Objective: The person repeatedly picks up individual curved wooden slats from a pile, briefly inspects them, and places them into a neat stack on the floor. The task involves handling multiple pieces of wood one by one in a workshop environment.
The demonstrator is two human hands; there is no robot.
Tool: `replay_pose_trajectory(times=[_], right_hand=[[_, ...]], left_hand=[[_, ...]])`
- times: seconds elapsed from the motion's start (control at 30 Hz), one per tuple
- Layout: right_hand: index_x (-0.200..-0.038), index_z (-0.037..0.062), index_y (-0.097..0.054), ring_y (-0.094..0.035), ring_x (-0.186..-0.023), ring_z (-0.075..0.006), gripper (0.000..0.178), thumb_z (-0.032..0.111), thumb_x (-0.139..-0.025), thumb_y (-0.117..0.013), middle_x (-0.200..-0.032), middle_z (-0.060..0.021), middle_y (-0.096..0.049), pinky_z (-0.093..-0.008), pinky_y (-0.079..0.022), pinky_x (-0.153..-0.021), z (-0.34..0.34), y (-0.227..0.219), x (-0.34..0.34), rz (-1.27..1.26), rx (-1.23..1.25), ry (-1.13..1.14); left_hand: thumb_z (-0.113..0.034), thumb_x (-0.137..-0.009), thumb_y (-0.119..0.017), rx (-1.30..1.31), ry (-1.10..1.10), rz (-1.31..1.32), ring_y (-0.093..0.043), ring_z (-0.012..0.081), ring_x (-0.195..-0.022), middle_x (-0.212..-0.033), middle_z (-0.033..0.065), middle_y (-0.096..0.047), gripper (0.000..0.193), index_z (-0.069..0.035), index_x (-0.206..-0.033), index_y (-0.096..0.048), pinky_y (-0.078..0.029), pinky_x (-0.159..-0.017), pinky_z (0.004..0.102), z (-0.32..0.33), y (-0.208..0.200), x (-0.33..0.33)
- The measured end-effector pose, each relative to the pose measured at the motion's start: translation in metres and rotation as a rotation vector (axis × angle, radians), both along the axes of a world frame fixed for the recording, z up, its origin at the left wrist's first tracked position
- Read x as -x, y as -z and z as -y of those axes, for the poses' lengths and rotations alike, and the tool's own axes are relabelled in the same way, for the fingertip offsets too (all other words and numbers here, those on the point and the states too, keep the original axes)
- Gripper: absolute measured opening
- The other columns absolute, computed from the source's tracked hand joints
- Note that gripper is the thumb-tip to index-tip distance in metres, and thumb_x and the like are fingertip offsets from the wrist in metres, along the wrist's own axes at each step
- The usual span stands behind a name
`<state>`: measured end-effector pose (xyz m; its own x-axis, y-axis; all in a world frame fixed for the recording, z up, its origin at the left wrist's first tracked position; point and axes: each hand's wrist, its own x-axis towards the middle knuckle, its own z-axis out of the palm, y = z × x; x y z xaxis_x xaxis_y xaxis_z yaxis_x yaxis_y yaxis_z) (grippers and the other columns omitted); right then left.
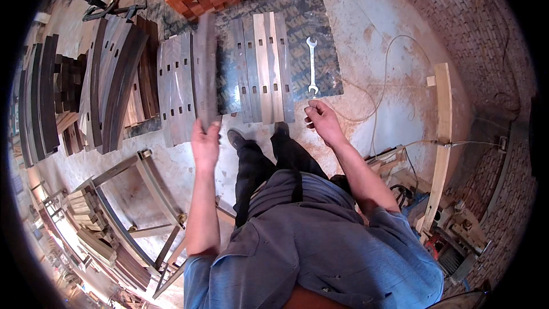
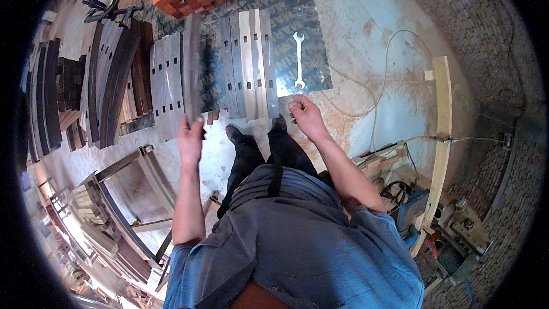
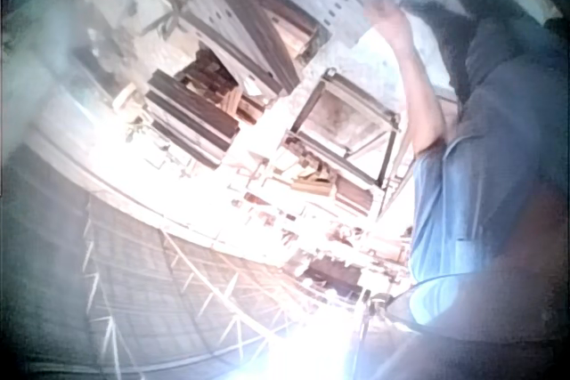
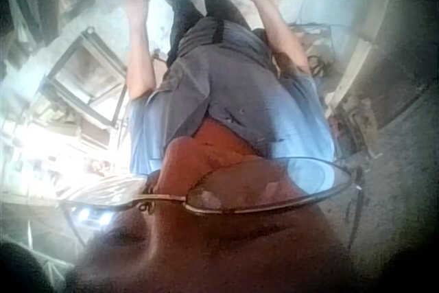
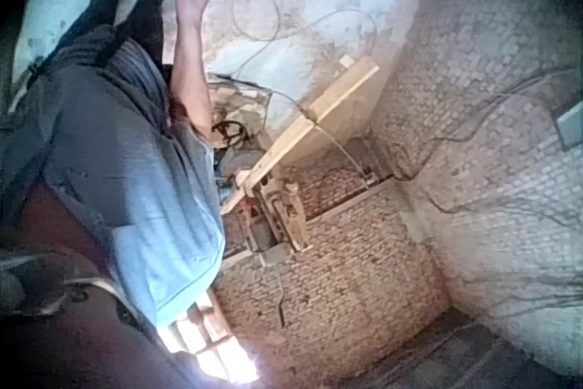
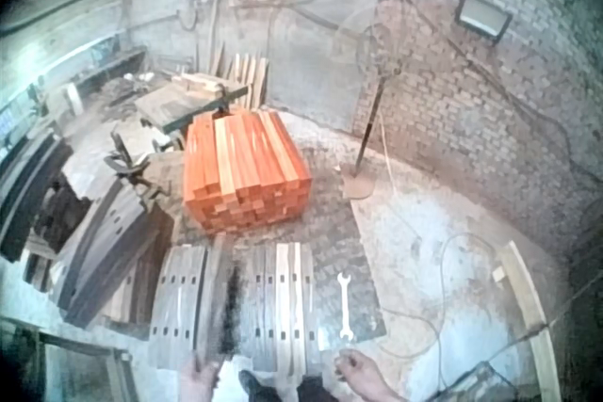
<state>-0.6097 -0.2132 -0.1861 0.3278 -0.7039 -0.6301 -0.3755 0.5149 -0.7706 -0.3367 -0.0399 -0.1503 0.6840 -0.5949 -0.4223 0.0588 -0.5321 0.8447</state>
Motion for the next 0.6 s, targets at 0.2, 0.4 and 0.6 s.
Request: replay_pose_trajectory(times=[0.2, 0.4, 0.6], right_hand=[[-0.114, -0.0002, -0.057, -0.062, -0.079, -0.0146, 0.028, 0.02, -0.094, -0.059, -0.093, -0.0067, -0.063, -0.0291, -0.052, -0.065, -0.007, 0.004, -0.008, 0.038, -0.02, -0.054], [-0.106, 0.0046, -0.059, -0.064, -0.088, -0.0211, 0.02, 0.02, -0.094, -0.059, -0.102, -0.0095, -0.065, -0.0379, -0.054, -0.075, -0.037, -0.014, -0.023, 0.395, -0.689, 0.133], [-0.121, 0.0111, -0.056, -0.052, -0.11, -0.0233, 0.03, 0.024, -0.094, -0.06, -0.114, -0.0007, -0.057, -0.0478, -0.044, -0.096, -0.066, -0.004, -0.049, 0.606, -0.809, 0.206]], left_hand=[[-0.029, -0.088, -0.068, -0.154, -0.074, 0.563, -0.063, 0.0357, -0.09, -0.098, 0.0231, -0.065, 0.043, 0.005, -0.113, -0.056, -0.049, -0.082, 0.041, -0.037, 0.013, -0.053], [-0.03, -0.086, -0.068, -0.372, -0.076, 0.74, -0.057, 0.0398, -0.099, -0.108, 0.0235, -0.06, 0.047, 0.005, -0.114, -0.057, -0.045, -0.089, 0.0448, -0.048, 0.02, -0.064], [-0.027, -0.083, -0.071, -0.482, 0.07, 0.945, -0.05, 0.0408, -0.11, -0.114, 0.0255, -0.057, 0.048, 0.004, -0.116, -0.056, -0.04, -0.095, 0.0467, -0.049, 0.027, -0.063]])
